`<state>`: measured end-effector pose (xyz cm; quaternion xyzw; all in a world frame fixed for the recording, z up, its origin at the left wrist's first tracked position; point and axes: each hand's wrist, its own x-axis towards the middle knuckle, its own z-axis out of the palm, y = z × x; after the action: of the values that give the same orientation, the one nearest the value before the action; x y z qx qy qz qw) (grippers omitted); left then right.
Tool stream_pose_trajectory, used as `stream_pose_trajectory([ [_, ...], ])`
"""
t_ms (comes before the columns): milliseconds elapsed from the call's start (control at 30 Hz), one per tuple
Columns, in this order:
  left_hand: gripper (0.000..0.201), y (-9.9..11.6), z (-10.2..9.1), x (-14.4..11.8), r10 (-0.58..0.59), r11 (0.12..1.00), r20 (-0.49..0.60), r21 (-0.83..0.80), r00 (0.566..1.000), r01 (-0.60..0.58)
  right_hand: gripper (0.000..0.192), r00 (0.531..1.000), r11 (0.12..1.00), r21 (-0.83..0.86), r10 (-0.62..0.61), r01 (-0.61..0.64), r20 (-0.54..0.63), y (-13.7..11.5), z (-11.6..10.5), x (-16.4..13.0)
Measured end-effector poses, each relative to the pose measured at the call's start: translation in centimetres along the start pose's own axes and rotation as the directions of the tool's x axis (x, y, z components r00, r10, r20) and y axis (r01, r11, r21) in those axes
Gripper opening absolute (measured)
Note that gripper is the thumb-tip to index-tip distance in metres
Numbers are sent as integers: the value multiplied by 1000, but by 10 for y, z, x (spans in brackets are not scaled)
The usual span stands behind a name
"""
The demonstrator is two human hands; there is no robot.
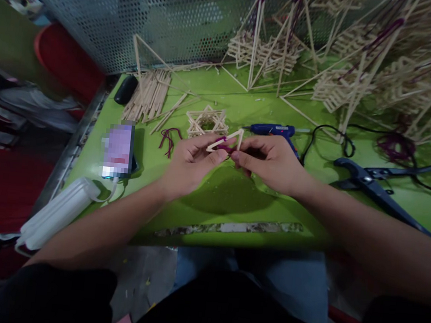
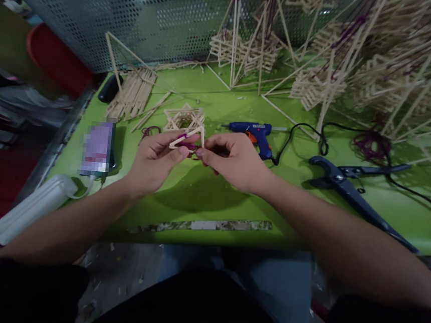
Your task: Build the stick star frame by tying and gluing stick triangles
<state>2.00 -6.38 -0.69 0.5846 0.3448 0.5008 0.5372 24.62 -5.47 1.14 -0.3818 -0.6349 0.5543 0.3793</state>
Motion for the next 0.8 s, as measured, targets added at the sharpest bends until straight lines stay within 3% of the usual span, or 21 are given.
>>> stream_pose_trajectory([
  [167,40,-8,-1,1,-36,997,-57,-76,998,31,52,999,1000,-17,17,-16,47,3,2,-1],
  [333,41,-18,-5,3,-98,985,-53,-148,994,89,50,1000,998,-65,-18,17,-7,5,4,-1],
  [567,36,-2,-2,4,-138,974,-55,-187,989,126,44,991,995,-63,-80,73,-109,10,6,0],
  [800,24,-1,-2,6,-160,974,-106,-176,981,139,55,975,994,57,-82,95,-205,6,4,0],
])
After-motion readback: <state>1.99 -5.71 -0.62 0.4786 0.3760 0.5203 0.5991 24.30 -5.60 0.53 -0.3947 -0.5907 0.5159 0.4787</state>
